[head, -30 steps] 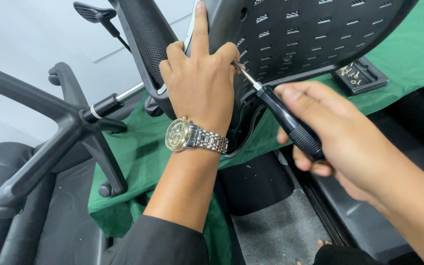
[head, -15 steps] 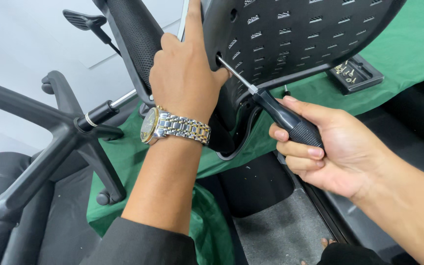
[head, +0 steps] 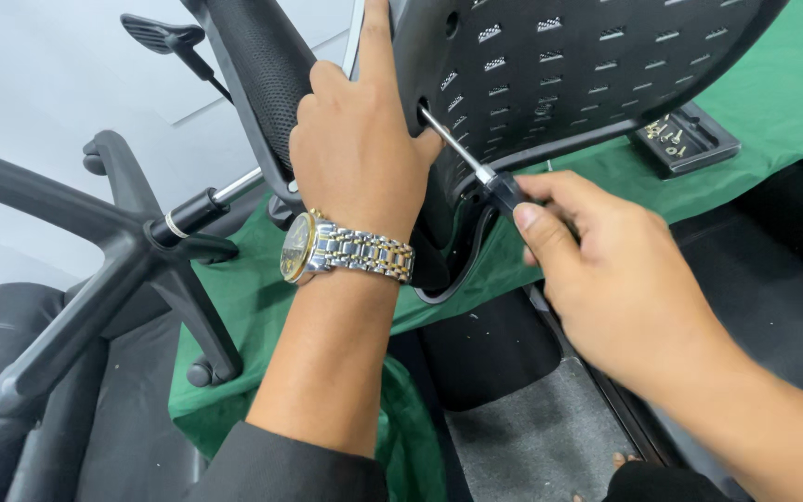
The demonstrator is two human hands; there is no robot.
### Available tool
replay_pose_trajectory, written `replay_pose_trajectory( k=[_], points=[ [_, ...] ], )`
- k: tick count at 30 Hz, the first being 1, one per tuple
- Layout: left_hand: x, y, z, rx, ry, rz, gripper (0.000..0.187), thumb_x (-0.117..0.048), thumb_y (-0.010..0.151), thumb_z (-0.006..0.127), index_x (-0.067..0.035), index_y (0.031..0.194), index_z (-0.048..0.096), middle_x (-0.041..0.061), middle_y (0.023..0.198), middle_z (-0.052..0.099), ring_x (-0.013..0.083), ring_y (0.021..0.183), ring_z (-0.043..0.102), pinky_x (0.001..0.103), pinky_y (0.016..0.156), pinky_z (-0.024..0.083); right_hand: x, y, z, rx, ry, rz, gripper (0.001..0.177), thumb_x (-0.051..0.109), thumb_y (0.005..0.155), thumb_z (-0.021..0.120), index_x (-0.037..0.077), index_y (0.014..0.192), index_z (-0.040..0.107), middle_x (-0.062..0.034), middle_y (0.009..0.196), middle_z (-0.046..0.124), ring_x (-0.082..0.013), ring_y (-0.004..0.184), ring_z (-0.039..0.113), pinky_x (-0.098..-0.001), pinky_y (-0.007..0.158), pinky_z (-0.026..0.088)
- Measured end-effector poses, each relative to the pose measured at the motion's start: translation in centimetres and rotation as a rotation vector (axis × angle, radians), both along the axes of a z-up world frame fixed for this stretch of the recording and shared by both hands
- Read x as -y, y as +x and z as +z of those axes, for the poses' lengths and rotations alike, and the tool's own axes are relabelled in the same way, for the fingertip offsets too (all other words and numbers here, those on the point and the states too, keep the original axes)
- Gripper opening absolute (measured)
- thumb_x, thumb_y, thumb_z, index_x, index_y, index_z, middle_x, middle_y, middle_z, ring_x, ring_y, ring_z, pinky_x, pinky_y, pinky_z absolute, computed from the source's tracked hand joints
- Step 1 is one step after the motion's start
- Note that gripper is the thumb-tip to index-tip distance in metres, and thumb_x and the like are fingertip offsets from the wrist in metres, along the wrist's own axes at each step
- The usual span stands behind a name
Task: The person works on an office chair laid on a cloth-covered table, using a screwdriver to remove screws from the backrest frame and handling screws by hand. They reposition the chair and continue driving screws at the seat and backrest joints.
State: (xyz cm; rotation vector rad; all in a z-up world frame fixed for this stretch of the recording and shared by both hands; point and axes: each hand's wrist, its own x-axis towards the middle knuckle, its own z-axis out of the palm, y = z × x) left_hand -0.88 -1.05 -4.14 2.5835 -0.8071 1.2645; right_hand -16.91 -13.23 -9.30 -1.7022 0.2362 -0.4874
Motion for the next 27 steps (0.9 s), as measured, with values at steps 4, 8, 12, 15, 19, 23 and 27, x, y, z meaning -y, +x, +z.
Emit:
replay_pose_trajectory(
  k=[4, 8, 12, 15, 19, 23, 27],
  points=[
    [-0.1, -0.1, 0.2, -0.021, 0.002, -0.012, 0.113, -0.042, 0.064, 0.097, -0.023, 0.157, 0.035, 0.012, 0.092, 0.060, 0.0327, 0.074, 0.066, 0.044, 0.059, 0.054, 2.4, 1.2, -1.1, -0.112, 0.627, 0.271, 0.026, 0.026, 0.108, 0.055, 0.003, 0.116, 0.065, -0.0110, 0.085, 0.062, -0.0115, 0.053, 0.045, -0.0239, 0.034, 0.031],
    [-0.1, -0.1, 0.6, -0.044, 0.015, -0.015, 0.114, -0.044, 0.064, 0.097, -0.021, 0.157, 0.036, 0.013, 0.092, 0.061, 0.0332, 0.074, 0.067, 0.044, 0.059, 0.054, 2.9, 1.1, 0.0, -0.010, 0.394, 0.299, 0.026, 0.027, 0.105, 0.060, 0.002, 0.115, 0.060, -0.0105, 0.092, 0.064, -0.0123, 0.061, 0.053, -0.0268, 0.042, 0.040],
    [0.1, -0.2, 0.6, -0.058, -0.014, -0.003, 0.111, -0.040, 0.065, 0.097, -0.021, 0.156, 0.037, 0.013, 0.092, 0.062, 0.0334, 0.075, 0.067, 0.044, 0.061, 0.055, 0.8, -0.6, 0.2, 0.174, -0.701, -0.123, 0.036, 0.022, 0.097, 0.064, 0.001, 0.126, 0.064, -0.0079, 0.093, 0.064, -0.0251, 0.073, 0.063, -0.0411, 0.061, 0.052],
    [0.3, -0.4, 0.6, -0.065, -0.003, 0.010, 0.111, -0.038, 0.064, 0.096, -0.020, 0.156, 0.036, 0.013, 0.092, 0.062, 0.0330, 0.074, 0.067, 0.044, 0.061, 0.054, 0.5, -0.6, -0.7, 0.155, -0.824, -0.174, 0.035, 0.021, 0.099, 0.061, 0.003, 0.129, 0.067, -0.0071, 0.084, 0.061, -0.0248, 0.068, 0.060, -0.0413, 0.058, 0.050],
    [0.3, -0.4, 0.7, -0.054, -0.002, 0.019, 0.110, -0.039, 0.065, 0.096, -0.020, 0.156, 0.037, 0.013, 0.091, 0.061, 0.0325, 0.074, 0.066, 0.044, 0.061, 0.054, 1.6, 1.3, -1.9, -0.076, 0.494, 0.292, 0.042, 0.024, 0.113, 0.058, -0.017, 0.104, 0.056, -0.0088, 0.075, 0.046, -0.0153, 0.054, 0.041, -0.0301, 0.038, 0.029],
    [0.4, -0.3, 0.6, -0.054, -0.004, 0.032, 0.109, -0.042, 0.066, 0.096, -0.023, 0.156, 0.037, 0.012, 0.092, 0.060, 0.0323, 0.074, 0.067, 0.044, 0.061, 0.055, 2.9, 1.7, -1.3, -0.061, 0.891, 0.563, 0.035, 0.024, 0.105, 0.059, -0.008, 0.120, 0.059, -0.0086, 0.080, 0.056, -0.0091, 0.050, 0.046, -0.0224, 0.033, 0.031],
    [0.1, -0.2, 0.4, -0.035, -0.003, 0.014, 0.112, -0.043, 0.062, 0.097, -0.024, 0.156, 0.037, 0.012, 0.092, 0.061, 0.0327, 0.075, 0.067, 0.044, 0.060, 0.054, 2.6, 1.4, 0.4, -0.200, 0.718, 0.386, 0.035, 0.024, 0.102, 0.060, -0.003, 0.123, 0.053, -0.0072, 0.084, 0.060, -0.0114, 0.051, 0.051, -0.0243, 0.034, 0.030]
  ],
)
